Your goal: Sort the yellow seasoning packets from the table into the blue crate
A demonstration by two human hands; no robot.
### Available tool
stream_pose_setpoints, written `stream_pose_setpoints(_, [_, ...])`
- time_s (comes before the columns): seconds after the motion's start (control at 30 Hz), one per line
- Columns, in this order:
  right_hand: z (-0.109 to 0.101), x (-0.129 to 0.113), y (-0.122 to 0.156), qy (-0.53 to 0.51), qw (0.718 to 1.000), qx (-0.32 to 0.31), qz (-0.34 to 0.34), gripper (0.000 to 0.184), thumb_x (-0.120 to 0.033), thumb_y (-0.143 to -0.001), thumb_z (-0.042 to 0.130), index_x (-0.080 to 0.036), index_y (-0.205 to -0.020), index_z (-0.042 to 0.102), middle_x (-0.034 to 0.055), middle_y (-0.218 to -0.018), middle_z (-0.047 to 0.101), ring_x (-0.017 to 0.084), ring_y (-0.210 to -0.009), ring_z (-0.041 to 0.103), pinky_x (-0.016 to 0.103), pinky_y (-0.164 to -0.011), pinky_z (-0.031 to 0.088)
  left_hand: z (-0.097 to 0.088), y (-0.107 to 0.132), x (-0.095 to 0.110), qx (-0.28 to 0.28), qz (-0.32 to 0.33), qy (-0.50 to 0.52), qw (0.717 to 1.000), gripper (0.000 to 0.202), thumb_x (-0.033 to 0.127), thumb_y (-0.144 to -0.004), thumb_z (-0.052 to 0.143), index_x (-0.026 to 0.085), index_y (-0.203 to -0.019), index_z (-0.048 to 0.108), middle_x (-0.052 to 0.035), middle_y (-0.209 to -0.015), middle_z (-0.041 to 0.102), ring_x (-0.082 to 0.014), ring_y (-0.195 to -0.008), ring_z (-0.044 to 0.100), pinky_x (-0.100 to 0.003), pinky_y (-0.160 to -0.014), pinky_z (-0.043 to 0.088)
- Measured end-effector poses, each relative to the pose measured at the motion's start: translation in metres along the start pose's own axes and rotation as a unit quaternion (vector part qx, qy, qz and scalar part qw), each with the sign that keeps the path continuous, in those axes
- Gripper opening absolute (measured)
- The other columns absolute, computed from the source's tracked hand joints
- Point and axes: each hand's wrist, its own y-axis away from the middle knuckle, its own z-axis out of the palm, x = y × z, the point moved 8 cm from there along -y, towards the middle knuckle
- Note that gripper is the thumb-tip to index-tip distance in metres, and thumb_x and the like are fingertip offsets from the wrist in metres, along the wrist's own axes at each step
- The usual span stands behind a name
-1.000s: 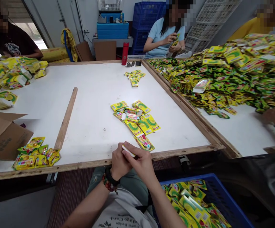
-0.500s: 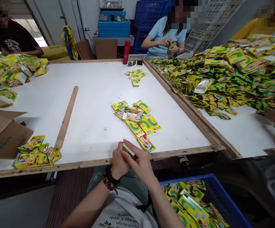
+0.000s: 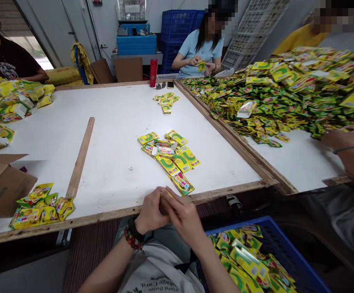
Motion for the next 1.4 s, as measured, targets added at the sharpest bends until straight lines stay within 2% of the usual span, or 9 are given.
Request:
stream_pose_setpoints(0.1, [-0.043,0.045,0.033,0.135,0.981,0.004,0.137,0.034,-0.025,-0.091,0.045,-0.021,-0.111,0.072,0.0129,-0.104,0.075,0.027,-0.086,0.074,0.034,-0.071,0.059,0.005,-0.009,0.017,-0.136,0.064,-0.005,0.989,0.043,0.037,-0.077,0.066,0.02,-0.114,0.052,-0.0087,-0.107,0.063,-0.0229,-0.094,0.06,-0.033,-0.076,0.051])
stream_pose_setpoints(0.2, [-0.072,0.09,0.058,0.282,0.93,-0.023,0.234,0.027,-0.035,-0.084,0.057,-0.019,-0.095,0.076,0.0166,-0.093,0.076,0.036,-0.088,0.071,0.045,-0.071,0.057,0.002,-0.029,0.016,-0.16,0.06,-0.042,0.984,0.022,0.028,-0.091,0.05,0.02,-0.11,0.058,-0.0081,-0.108,0.065,-0.0212,-0.097,0.061,-0.032,-0.081,0.05])
stream_pose_setpoints(0.33, [-0.042,0.106,0.024,0.234,0.954,0.0,0.19,0.054,-0.036,-0.084,0.06,-0.009,-0.13,0.056,0.0216,-0.125,0.063,0.036,-0.12,0.056,0.05,-0.097,0.045,0.012,-0.056,0.004,-0.15,-0.008,-0.112,0.982,0.022,0.019,-0.093,0.041,0.018,-0.093,0.064,-0.0064,-0.089,0.07,-0.0203,-0.08,0.065,-0.032,-0.075,0.049])
stream_pose_setpoints(0.43, [-0.006,0.114,-0.013,0.171,0.96,0.009,0.22,0.07,-0.024,-0.08,0.061,-0.005,-0.143,0.038,0.0225,-0.12,0.063,0.034,-0.111,0.059,0.046,-0.091,0.049,0.02,-0.054,-0.003,-0.142,-0.067,-0.119,0.98,0.021,0.024,-0.092,0.044,0.018,-0.096,0.064,-0.0064,-0.084,0.071,-0.0207,-0.073,0.065,-0.034,-0.073,0.05])
stream_pose_setpoints(0.63, [0.013,0.066,-0.012,0.002,0.968,0.205,0.148,0.08,-0.024,-0.083,0.058,-0.017,-0.152,0.02,0.0153,-0.112,0.055,0.03,-0.105,0.057,0.045,-0.086,0.052,0.012,-0.014,-0.017,-0.001,-0.163,0.115,0.98,0.064,0.039,-0.089,0.054,0.017,-0.142,0.025,-0.0189,-0.137,0.05,-0.0248,-0.109,0.061,-0.04,-0.091,0.05])
stream_pose_setpoints(0.87, [0.029,0.023,0.024,-0.239,0.954,0.163,0.08,0.068,-0.016,-0.085,0.049,-0.027,-0.149,0.03,0.012,-0.13,0.054,0.026,-0.117,0.054,0.045,-0.098,0.047,-0.01,0.007,-0.025,0.13,-0.234,0.12,0.956,0.062,0.033,-0.073,0.071,0.019,-0.123,0.037,-0.0085,-0.105,0.063,-0.0205,-0.088,0.063,-0.033,-0.078,0.052])
stream_pose_setpoints(1.07, [0.025,0.048,0.0,-0.497,0.825,0.116,0.245,0.044,-0.04,-0.082,0.065,-0.024,-0.122,0.065,0.005,-0.109,0.068,0.02,-0.091,0.063,0.032,-0.083,0.052,-0.013,0.016,-0.004,0.158,-0.068,-0.026,0.985,0.074,0.028,-0.071,0.067,0.02,-0.134,0.03,-0.0102,-0.113,0.062,-0.0224,-0.091,0.066,-0.034,-0.076,0.054])
stream_pose_setpoints(1.27, [0.038,0.045,-0.013,-0.542,0.784,0.038,0.3,0.054,-0.032,-0.064,0.08,-0.023,-0.116,0.069,0.0004,-0.089,0.068,0.017,-0.079,0.062,0.028,-0.074,0.05,-0.007,0.029,0.001,0.183,0.079,-0.12,0.972,0.069,0.026,-0.071,0.06,0.019,-0.134,0.031,-0.0119,-0.115,0.06,-0.0255,-0.095,0.066,-0.038,-0.076,0.055])
stream_pose_setpoints(1.4, [0.043,0.051,-0.015,-0.514,0.801,-0.019,0.305,0.05,-0.03,-0.063,0.08,-0.021,-0.112,0.071,0.0029,-0.096,0.07,0.017,-0.083,0.063,0.029,-0.076,0.05,-0.004,0.026,0.007,0.155,0.141,-0.106,0.972,0.064,0.024,-0.072,0.058,0.021,-0.131,0.033,-0.0088,-0.11,0.061,-0.0224,-0.09,0.065,-0.034,-0.07,0.054])
